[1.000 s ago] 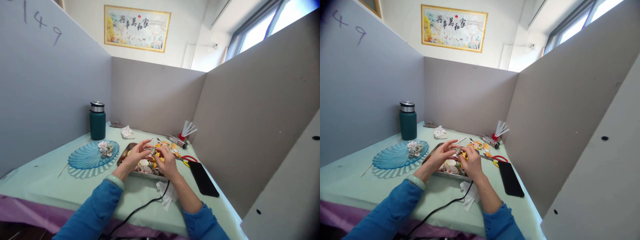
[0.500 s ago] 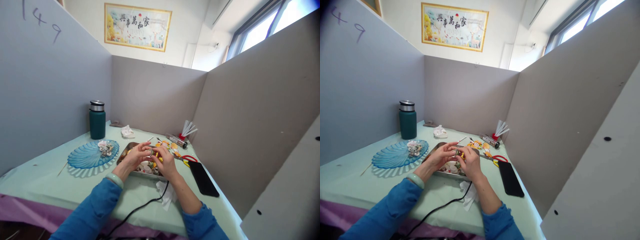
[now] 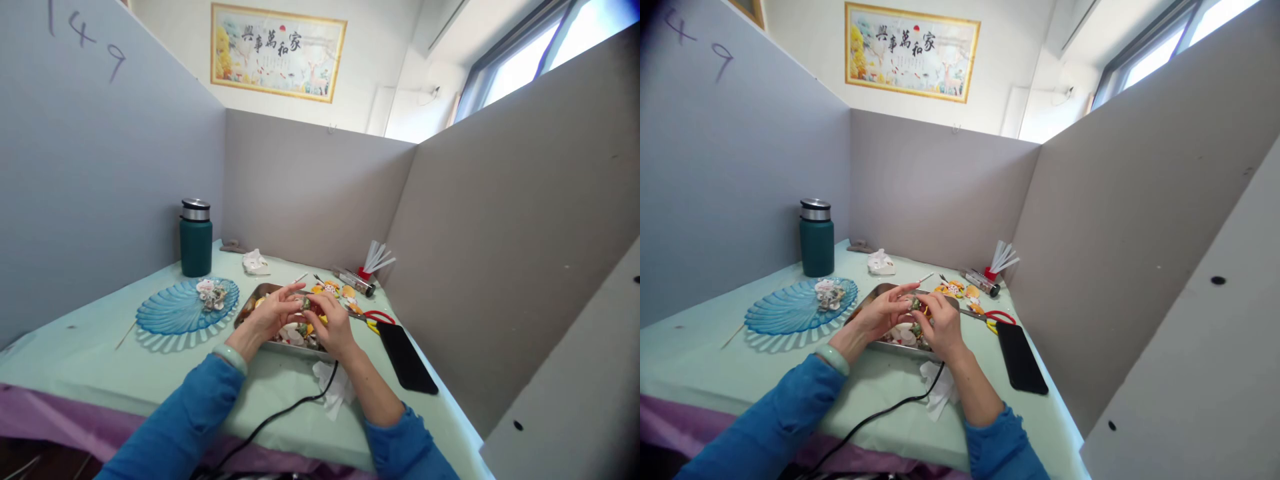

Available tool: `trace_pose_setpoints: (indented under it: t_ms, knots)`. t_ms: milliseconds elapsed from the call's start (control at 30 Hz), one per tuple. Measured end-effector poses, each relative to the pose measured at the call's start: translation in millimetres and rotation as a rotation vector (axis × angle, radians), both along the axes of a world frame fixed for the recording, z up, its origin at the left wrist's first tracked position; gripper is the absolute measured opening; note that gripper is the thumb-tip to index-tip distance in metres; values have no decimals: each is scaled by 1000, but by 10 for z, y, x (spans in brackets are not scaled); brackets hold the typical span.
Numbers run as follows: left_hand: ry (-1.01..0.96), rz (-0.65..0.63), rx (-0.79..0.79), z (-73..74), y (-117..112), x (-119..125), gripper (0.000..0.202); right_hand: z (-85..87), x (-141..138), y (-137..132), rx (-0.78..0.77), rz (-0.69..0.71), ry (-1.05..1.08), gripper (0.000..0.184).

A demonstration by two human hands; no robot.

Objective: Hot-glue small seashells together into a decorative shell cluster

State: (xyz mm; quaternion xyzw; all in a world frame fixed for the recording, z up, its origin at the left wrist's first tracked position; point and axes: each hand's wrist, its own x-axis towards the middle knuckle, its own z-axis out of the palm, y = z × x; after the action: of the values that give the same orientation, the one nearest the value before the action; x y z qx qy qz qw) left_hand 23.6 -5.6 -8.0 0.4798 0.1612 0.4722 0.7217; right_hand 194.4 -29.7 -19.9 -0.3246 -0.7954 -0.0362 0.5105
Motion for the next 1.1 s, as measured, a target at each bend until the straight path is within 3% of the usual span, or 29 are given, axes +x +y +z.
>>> trace_pose_setpoints:
  t_ms: [233, 433, 767, 1100]
  knots:
    - [62, 251, 214, 10, 14, 22, 60, -34, 3, 38, -10, -74, 37, 25]
    - [145, 288, 420, 29, -16, 53, 63, -71, -3, 64, -39, -74, 45, 29]
    - [73, 245, 283, 54, -50, 42, 70, -66, 1, 47, -32, -19, 115, 23]
    - [103, 213, 275, 45, -42, 36, 64, -49, 7, 22, 7, -17, 105, 21]
